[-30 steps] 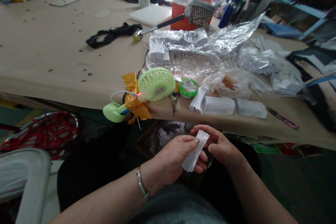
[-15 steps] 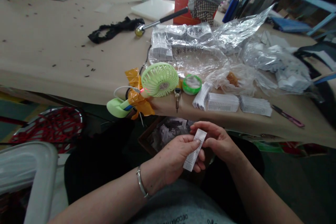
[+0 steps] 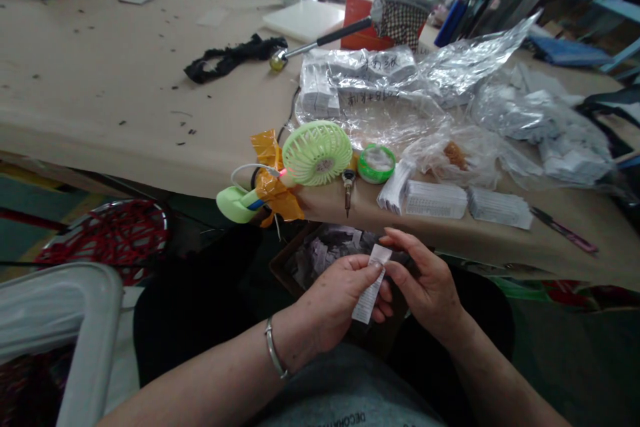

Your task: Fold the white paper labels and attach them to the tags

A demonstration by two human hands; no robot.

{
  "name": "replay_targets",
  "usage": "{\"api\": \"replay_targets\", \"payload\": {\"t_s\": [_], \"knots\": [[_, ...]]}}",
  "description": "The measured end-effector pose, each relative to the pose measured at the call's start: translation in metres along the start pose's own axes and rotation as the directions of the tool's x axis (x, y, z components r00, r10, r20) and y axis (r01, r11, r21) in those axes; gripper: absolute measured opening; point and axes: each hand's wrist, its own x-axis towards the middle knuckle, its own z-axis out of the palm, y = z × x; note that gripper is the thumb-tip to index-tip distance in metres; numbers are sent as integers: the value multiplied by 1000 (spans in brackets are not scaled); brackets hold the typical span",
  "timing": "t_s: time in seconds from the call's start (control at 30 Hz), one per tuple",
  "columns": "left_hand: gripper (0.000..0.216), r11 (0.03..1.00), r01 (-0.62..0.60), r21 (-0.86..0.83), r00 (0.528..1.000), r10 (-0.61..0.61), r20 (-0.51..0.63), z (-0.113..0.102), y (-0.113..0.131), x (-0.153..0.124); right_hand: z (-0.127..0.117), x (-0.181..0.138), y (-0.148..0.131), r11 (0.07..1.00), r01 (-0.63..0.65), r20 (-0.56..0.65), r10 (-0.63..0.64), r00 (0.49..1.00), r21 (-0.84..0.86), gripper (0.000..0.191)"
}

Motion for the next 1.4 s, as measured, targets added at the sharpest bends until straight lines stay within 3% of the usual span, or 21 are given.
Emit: {"api": "replay_targets", "payload": {"t_s": [0.07,0.17,0.37,0.53,0.6,0.7,0.93,1.1,1.4], "knots": [[22,1000,-22,-2,1000,22,4,-2,1,-1,4,2,1,969,-160,-1,163,987,187,29],[25,998,-56,3,998,56,0,-4,1,-3,10,7,5,851,-348,100,336,936,394,14],[24,995,-85,46,995,87,-56,-10,-2,-6,21,20,11,721,-422,196,380,904,549,14],[23,951,-193,241,969,223,-104,-19,1,-4,28,31,2,754,-426,206,374,904,500,15],[20,867,-293,402,919,372,-131,-25,5,-2,31,36,-3,791,-418,188,374,908,446,16],[15,715,-398,575,805,572,-155,-33,13,2,36,43,-9,854,-380,139,353,925,356,17],[16,514,-401,758,667,731,-143,-43,27,7,45,52,-12,963,-217,6,219,976,157,12],[17,455,-405,793,632,766,-116,-44,30,8,45,56,-13,993,-112,-44,114,993,40,10],[19,466,-402,788,635,762,-127,-42,34,11,46,58,-11,996,-87,-62,89,994,34,9]]}}
